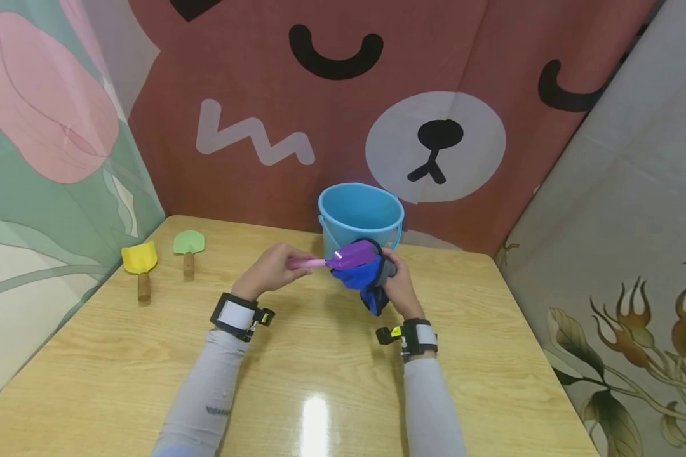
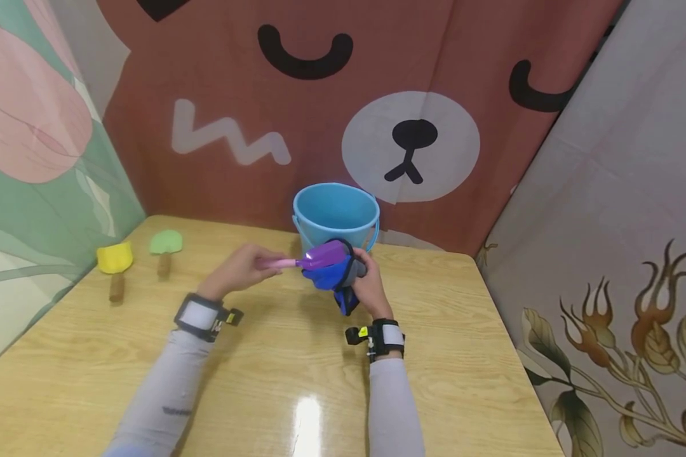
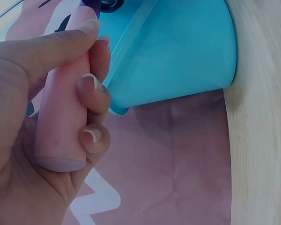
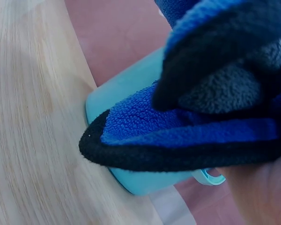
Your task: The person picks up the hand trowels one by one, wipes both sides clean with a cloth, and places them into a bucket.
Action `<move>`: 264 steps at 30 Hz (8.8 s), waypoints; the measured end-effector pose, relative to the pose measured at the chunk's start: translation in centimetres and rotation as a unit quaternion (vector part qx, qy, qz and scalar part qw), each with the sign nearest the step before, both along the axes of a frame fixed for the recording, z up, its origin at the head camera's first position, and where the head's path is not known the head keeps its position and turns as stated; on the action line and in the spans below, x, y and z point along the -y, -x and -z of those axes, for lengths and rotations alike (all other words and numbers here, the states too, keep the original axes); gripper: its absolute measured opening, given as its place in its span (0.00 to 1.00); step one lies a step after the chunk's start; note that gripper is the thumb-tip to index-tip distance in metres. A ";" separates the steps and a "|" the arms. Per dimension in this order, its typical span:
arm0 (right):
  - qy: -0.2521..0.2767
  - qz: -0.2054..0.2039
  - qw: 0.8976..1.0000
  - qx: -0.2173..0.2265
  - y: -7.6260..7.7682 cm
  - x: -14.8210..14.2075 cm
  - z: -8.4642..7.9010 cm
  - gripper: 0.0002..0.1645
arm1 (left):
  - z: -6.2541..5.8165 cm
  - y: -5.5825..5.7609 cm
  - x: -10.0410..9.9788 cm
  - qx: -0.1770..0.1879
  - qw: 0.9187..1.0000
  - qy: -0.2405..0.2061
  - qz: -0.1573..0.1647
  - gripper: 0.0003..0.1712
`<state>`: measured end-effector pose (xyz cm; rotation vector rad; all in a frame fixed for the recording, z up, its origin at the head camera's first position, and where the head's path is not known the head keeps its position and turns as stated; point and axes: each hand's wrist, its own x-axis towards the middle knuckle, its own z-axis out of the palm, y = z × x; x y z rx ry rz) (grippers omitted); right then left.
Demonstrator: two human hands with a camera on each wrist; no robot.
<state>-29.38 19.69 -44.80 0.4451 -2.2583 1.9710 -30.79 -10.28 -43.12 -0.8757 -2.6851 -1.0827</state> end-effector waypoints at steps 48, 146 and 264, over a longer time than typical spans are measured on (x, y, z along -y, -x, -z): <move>-0.013 -0.025 0.999 -0.027 -0.4 1.3 -0.1 0.30 | -0.1 -0.3 -0.3 -0.004 0.994 -0.096 0.058 0.14; -0.357 0.080 0.921 0.136 -0.7 -9.2 3.9 0.40 | -3.6 2.5 -1.2 -0.111 0.988 -0.083 -0.064 0.18; -0.329 0.067 0.941 -0.038 0.9 -8.5 5.3 0.25 | 5.7 1.9 19.2 0.099 0.912 0.076 -0.391 0.19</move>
